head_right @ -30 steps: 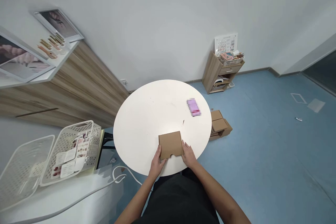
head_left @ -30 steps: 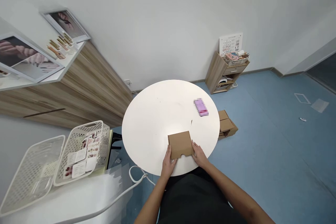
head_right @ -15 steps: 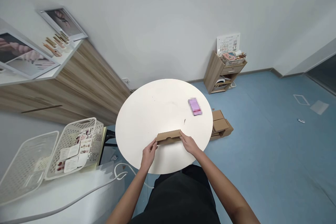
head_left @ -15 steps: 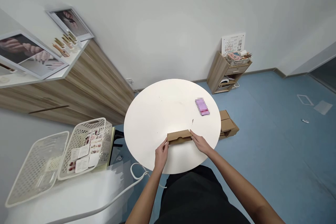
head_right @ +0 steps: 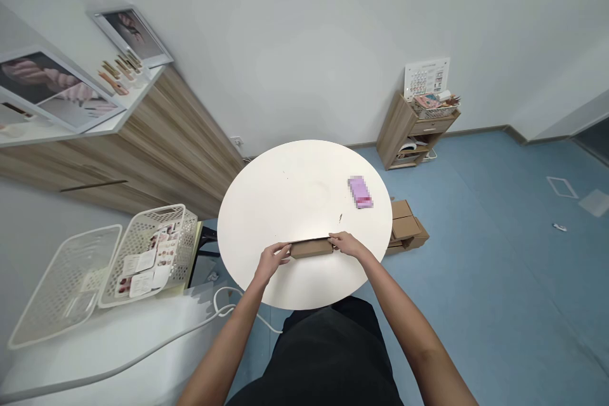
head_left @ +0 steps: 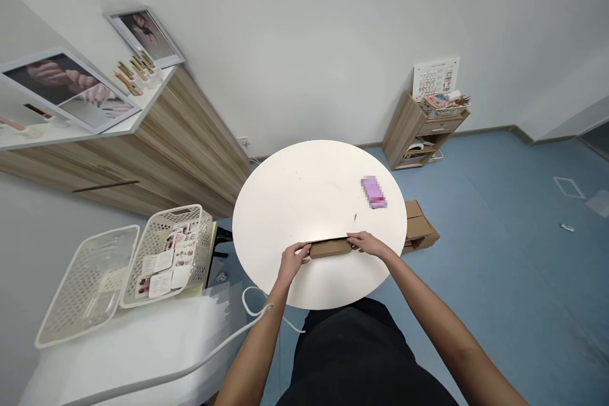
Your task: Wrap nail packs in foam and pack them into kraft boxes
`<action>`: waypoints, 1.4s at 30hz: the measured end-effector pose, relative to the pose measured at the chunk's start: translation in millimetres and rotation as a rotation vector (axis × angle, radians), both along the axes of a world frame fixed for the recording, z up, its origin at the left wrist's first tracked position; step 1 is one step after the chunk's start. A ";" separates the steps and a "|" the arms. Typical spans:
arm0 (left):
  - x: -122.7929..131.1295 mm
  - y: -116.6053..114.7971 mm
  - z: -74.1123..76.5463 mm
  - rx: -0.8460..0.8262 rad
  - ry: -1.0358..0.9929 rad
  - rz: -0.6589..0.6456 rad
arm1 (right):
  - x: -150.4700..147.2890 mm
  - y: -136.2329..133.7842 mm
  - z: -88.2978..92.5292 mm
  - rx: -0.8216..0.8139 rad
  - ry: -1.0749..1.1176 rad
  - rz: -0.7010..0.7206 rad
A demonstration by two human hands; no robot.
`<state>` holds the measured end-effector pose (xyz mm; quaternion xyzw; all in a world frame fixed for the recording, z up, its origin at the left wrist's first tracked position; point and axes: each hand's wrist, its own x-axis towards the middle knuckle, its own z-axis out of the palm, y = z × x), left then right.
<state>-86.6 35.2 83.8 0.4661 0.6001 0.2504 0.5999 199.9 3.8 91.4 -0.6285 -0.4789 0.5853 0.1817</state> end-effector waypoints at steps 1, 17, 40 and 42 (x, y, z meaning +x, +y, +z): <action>-1.3 0.1 -0.2 0.001 -0.010 -0.008 | 0.4 0.3 0.0 0.000 0.005 0.013; -6.5 -4.0 -8.4 0.156 0.047 -0.098 | 2.4 -3.0 -5.5 0.055 -0.042 0.038; -15.3 -26.8 -29.0 0.539 0.253 -0.300 | -33.2 -48.2 -20.2 0.333 -0.369 0.049; -16.1 -33.4 -34.3 0.551 0.313 -0.342 | -43.4 -57.6 -27.8 0.384 -0.473 0.066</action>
